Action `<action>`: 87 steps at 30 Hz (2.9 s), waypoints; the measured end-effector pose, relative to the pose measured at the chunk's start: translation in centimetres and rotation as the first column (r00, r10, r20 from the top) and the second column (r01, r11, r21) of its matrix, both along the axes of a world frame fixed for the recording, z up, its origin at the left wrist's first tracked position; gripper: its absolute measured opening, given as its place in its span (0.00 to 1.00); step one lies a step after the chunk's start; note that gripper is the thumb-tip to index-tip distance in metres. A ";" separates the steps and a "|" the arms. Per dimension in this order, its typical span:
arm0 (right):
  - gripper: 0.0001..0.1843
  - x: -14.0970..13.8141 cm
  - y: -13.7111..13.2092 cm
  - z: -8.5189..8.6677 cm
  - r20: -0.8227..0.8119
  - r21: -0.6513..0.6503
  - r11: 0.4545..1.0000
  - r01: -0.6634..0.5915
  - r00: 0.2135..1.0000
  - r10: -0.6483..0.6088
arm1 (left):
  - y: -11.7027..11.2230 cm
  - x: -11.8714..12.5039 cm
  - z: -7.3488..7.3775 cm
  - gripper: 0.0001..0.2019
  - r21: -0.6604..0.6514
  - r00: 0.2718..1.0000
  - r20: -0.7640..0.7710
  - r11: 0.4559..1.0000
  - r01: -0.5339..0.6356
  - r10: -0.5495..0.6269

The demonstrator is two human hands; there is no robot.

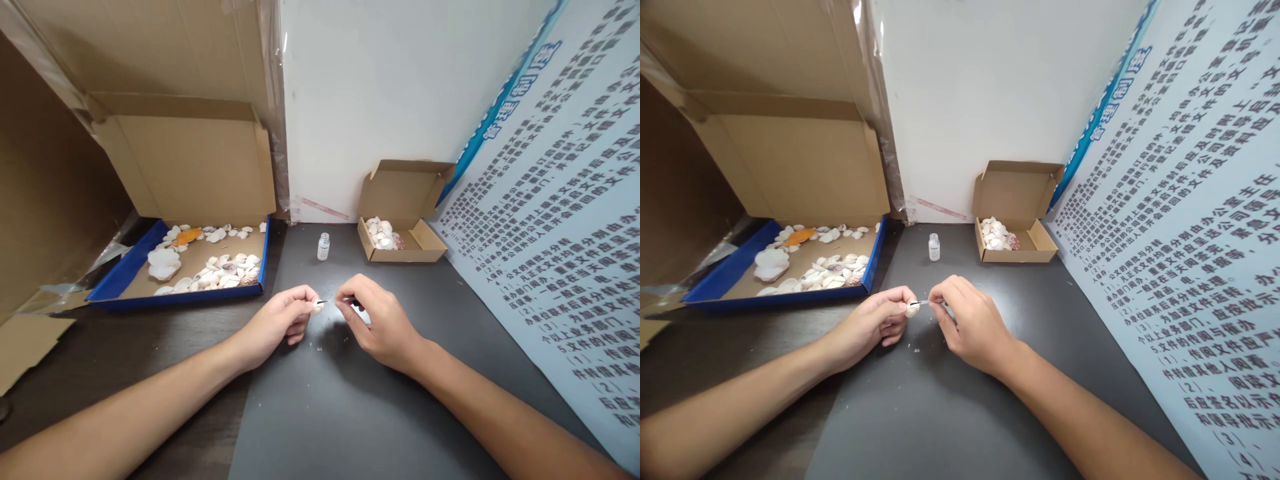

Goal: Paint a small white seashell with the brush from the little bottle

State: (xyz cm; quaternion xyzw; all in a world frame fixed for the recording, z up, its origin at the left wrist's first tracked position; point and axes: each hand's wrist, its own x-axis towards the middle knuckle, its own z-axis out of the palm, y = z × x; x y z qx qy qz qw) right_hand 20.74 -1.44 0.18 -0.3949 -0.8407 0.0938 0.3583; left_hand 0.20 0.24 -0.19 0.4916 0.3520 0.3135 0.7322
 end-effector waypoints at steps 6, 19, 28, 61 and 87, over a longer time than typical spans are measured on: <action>0.06 -0.1 0.0 -0.1 0.029 -0.001 1.000 -0.029 0.999 0.029 | -0.1 -0.1 0.1 0.06 -0.014 1.000 0.024 1.000 0.008 -0.007; 0.08 -0.3 -0.4 0.1 -0.067 0.034 0.996 -0.078 0.995 0.080 | -0.1 -0.1 0.3 0.06 -0.003 1.000 0.024 1.000 0.011 -0.011; 0.07 0.0 0.0 0.2 -0.013 0.010 1.000 -0.012 1.000 0.013 | -0.2 -0.1 0.3 0.08 0.000 1.000 0.002 1.000 0.011 -0.011; 0.08 -0.1 -0.7 0.5 -0.115 0.004 1.000 -0.009 0.993 0.010 | -0.1 -0.1 0.0 0.07 0.019 1.000 -0.011 0.999 0.026 -0.025; 0.07 -0.1 -0.6 0.5 -0.114 0.030 1.000 -0.006 0.993 0.009 | -0.1 -0.2 -0.1 0.07 0.040 0.999 -0.007 0.998 0.043 -0.043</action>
